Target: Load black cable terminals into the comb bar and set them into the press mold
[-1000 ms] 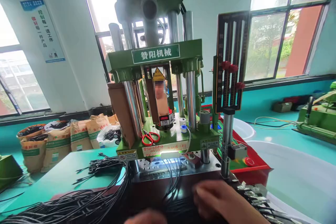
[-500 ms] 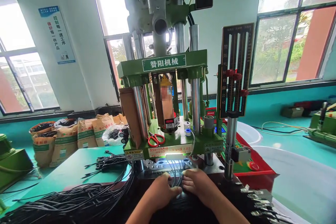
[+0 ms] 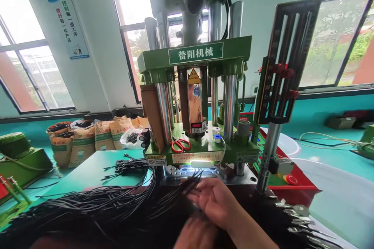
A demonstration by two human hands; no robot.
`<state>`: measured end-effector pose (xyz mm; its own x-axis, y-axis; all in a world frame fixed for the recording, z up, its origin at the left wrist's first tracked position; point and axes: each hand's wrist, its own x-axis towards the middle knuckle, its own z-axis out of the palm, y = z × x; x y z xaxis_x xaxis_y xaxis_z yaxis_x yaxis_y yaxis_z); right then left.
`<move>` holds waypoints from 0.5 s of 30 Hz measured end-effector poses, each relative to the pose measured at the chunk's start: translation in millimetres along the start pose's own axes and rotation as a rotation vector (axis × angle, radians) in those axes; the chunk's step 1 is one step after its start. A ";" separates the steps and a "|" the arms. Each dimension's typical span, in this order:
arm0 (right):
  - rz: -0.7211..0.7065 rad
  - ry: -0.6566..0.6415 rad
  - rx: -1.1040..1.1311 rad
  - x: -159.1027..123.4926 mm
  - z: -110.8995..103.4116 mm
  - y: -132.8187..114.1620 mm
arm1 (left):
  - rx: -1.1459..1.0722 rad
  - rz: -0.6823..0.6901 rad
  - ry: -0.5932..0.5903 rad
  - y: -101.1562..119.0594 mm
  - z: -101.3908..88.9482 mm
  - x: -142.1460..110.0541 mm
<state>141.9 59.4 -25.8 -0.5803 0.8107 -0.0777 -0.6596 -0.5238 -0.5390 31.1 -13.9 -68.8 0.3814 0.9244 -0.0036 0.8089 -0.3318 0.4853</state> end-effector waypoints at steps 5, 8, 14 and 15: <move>-0.081 -0.115 -0.946 -26.1 -12.9 -15.7 | 0.044 -0.129 0.005 -38.7 -54.9 -20.1; 0.007 -0.096 -1.749 -52.3 -45.4 -26.2 | 0.071 -0.041 -0.072 -56.5 -74.9 -29.6; -0.017 0.111 -2.164 -84.9 -100.0 -62.0 | 0.063 -0.045 -0.136 -64.5 -82.0 -19.0; -0.028 0.121 -2.180 -87.9 -102.8 -68.8 | 0.048 -0.038 -0.126 -63.9 -83.2 -16.3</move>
<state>287.4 51.0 -68.1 -0.5012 0.8641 -0.0456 0.8111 0.4508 -0.3727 -64.0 7.8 -27.1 0.4008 0.9065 -0.1328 0.8434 -0.3084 0.4400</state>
